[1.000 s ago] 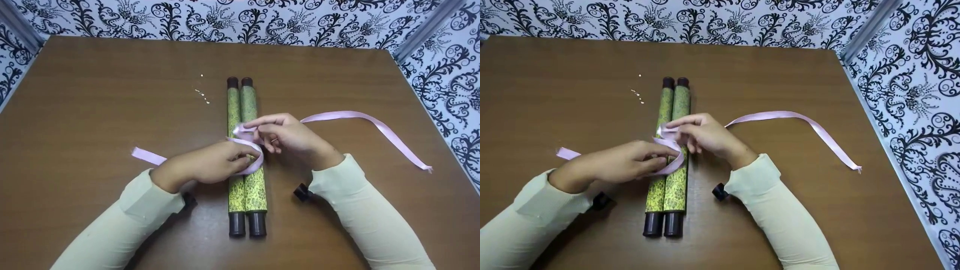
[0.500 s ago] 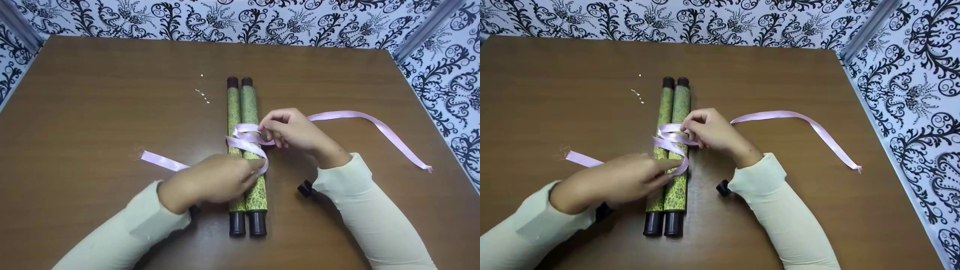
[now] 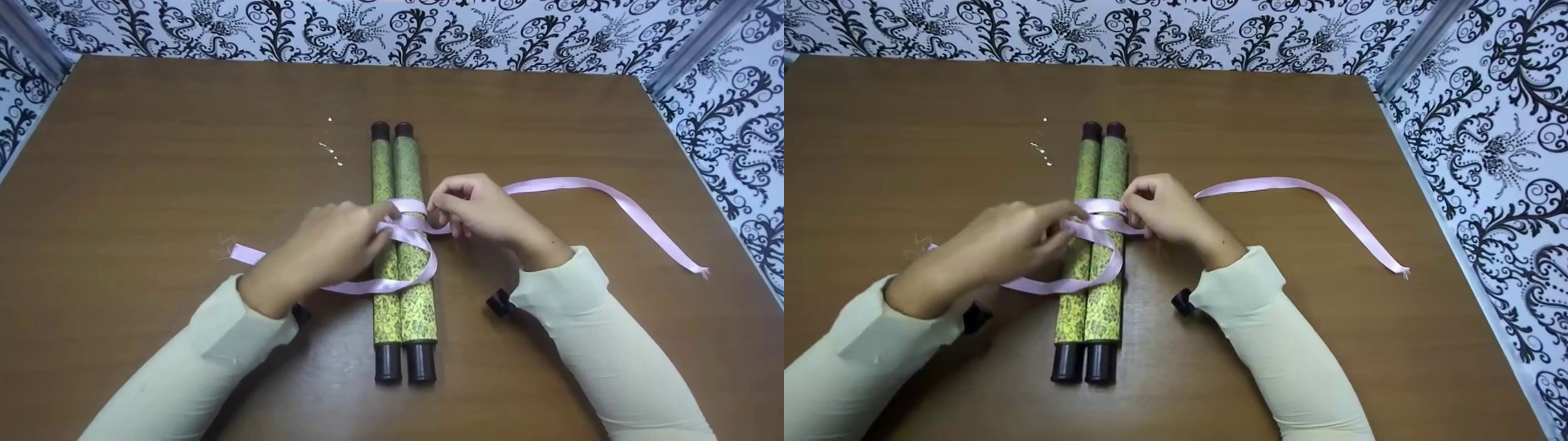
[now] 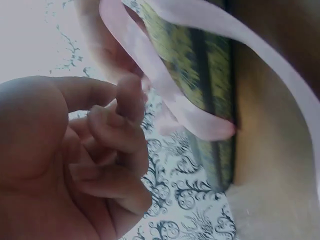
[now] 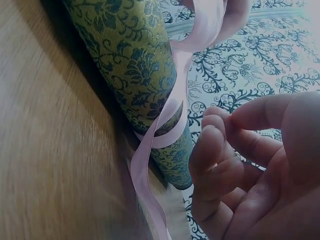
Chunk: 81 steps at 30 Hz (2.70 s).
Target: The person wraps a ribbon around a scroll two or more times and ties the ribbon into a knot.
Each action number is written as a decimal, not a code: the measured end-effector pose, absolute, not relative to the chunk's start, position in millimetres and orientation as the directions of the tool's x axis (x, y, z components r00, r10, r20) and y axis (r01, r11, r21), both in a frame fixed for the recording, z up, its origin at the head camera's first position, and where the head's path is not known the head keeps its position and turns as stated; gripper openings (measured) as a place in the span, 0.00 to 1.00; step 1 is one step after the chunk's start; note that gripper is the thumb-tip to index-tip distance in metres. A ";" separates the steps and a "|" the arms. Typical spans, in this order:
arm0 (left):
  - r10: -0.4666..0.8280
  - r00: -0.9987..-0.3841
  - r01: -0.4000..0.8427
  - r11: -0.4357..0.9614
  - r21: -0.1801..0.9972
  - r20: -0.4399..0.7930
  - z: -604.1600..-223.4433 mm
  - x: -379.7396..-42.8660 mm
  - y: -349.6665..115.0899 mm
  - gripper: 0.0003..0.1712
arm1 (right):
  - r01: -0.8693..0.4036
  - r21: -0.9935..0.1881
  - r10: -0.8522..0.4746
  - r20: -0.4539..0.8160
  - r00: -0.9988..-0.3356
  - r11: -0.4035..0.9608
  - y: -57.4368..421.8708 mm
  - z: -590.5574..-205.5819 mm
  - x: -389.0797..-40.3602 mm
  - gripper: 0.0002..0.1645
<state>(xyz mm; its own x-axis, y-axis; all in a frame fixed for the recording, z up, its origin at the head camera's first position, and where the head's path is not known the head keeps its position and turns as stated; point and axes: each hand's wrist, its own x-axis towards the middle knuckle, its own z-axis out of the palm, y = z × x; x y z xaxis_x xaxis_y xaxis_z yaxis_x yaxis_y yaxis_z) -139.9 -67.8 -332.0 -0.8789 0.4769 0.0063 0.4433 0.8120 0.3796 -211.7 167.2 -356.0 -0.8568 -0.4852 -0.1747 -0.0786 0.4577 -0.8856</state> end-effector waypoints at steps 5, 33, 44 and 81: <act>0.443 -0.897 0.418 0.838 0.352 0.010 -340.1 -147.6 -75.2 0.23 | -0.121 -0.840 -0.510 -0.201 -0.836 0.528 166.1 -353.9 -208.7 0.14; 0.483 -0.874 0.421 0.814 0.399 -0.063 -345.7 -152.3 -80.6 0.15 | -0.335 -0.703 -0.638 -0.218 -0.738 0.627 179.4 -350.1 -209.7 0.04; 0.449 -0.874 0.351 0.849 0.396 -0.187 -339.5 -157.1 -95.0 0.30 | -0.256 -0.832 -0.651 -0.156 -0.743 0.492 201.2 -352.6 -228.8 0.07; 0.136 -0.963 0.100 0.982 0.158 -0.233 -314.6 -169.4 -158.1 0.30 | -0.211 -0.686 -0.312 -0.025 -0.950 0.696 234.7 -350.2 -247.0 0.18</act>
<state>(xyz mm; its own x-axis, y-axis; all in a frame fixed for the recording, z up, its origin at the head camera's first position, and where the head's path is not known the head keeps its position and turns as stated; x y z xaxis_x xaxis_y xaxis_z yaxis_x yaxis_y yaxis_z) -169.4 -158.1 -314.6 -0.9628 0.1360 -0.2334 0.1004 0.9823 0.1583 -247.0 234.7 -350.2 -0.9497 -0.3121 -0.0246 -0.2111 0.6964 -0.6859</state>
